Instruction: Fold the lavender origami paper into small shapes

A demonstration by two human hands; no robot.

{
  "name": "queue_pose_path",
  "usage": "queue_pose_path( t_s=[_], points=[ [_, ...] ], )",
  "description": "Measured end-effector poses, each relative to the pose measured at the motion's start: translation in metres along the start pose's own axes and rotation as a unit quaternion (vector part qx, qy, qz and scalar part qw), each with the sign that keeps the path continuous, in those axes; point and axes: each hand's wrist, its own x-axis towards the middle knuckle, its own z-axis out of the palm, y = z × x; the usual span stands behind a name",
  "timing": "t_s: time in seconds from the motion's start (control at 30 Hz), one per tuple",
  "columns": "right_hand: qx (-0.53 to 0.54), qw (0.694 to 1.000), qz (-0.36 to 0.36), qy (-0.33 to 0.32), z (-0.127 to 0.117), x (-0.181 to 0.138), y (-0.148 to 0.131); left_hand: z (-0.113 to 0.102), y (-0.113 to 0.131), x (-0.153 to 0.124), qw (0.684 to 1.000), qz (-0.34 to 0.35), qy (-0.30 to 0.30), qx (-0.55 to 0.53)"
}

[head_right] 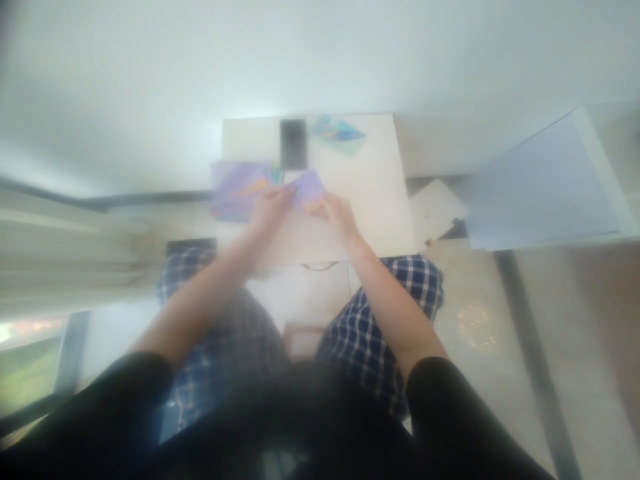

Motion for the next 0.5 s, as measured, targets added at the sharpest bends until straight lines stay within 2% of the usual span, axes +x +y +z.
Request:
queue_pose_path(
  t_s=[0.13, 0.2, 0.37, 0.5],
  points=[
    [-0.108, 0.993, -0.011, 0.04, -0.005, 0.003, 0.005, 0.002, -0.002, 0.0, 0.999, 0.023, -0.039, -0.009],
    [-0.107, 0.993, -0.007, 0.048, -0.007, 0.004, 0.006, 0.002, -0.001, 0.0, 0.998, 0.031, -0.051, -0.015],
    [-0.072, 0.997, -0.039, 0.005, -0.011, 0.007, 0.004, -0.003, 0.004, -0.002, 0.998, 0.025, -0.057, -0.012],
    [-0.122, 0.988, -0.07, 0.059, -0.015, 0.007, 0.001, -0.002, 0.006, -0.003, 0.998, 0.002, -0.06, 0.003]
  ],
)
